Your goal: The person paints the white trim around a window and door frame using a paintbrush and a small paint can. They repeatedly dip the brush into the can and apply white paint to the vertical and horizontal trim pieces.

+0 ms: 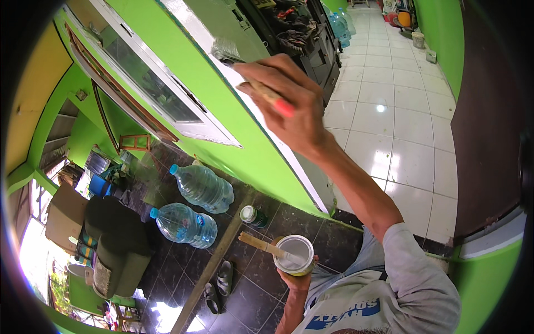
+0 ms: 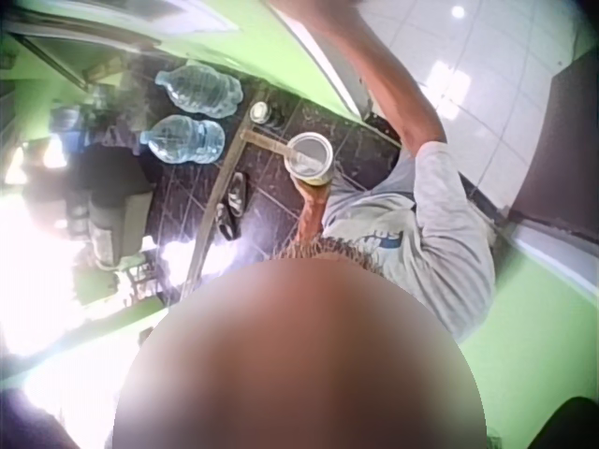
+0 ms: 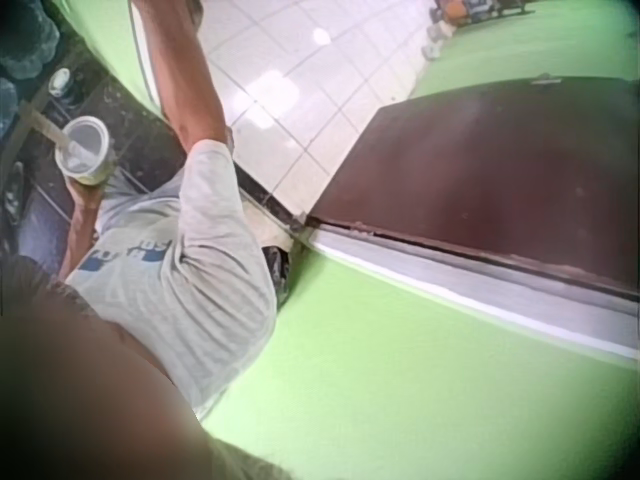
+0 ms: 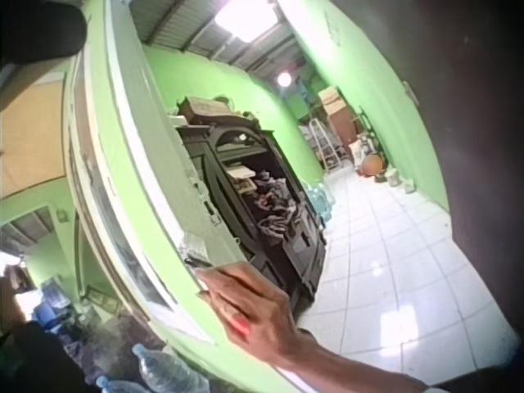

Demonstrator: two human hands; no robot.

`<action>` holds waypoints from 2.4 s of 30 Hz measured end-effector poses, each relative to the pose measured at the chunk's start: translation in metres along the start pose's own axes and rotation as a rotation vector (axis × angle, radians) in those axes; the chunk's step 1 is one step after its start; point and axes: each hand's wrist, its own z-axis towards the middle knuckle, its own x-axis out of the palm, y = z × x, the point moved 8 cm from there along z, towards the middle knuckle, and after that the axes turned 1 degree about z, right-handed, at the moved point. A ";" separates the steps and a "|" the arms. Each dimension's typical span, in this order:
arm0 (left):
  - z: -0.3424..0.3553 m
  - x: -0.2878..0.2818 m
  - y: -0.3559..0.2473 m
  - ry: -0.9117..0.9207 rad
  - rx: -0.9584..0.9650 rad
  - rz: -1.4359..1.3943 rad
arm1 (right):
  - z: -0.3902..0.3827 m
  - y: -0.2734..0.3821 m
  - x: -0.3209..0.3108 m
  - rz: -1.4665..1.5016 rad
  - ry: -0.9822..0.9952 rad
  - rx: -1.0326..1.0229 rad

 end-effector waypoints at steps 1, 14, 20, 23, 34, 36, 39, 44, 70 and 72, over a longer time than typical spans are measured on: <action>-0.001 -0.001 -0.001 -0.007 0.006 0.007 | -0.001 -0.001 -0.004 0.030 -0.066 -0.073; 0.013 0.003 -0.002 0.002 -0.029 0.047 | -0.027 -0.019 -0.033 0.012 -0.010 0.131; 0.015 0.005 0.001 -0.144 0.022 0.055 | -0.090 -0.001 -0.077 0.156 0.194 0.386; 0.019 0.009 0.002 -0.202 0.002 0.019 | -0.142 -0.011 -0.117 0.322 -0.001 0.863; 0.028 -0.002 0.022 -0.086 -0.037 0.004 | -0.256 -0.002 -0.184 0.108 -0.028 1.297; 0.033 -0.005 0.023 -0.048 -0.021 -0.007 | -0.260 0.001 -0.184 0.100 -0.003 1.302; 0.034 -0.022 0.034 -0.067 -0.056 -0.104 | -0.251 0.011 -0.176 0.110 0.097 1.256; 0.033 -0.029 0.039 -0.046 -0.080 -0.143 | -0.226 0.033 -0.146 0.229 0.155 1.250; 0.015 -0.041 0.035 -0.134 -0.070 -0.182 | -0.322 0.072 -0.130 0.484 0.063 1.674; 0.015 -0.042 0.033 -0.129 -0.065 -0.177 | -0.316 0.071 -0.130 0.459 0.093 1.595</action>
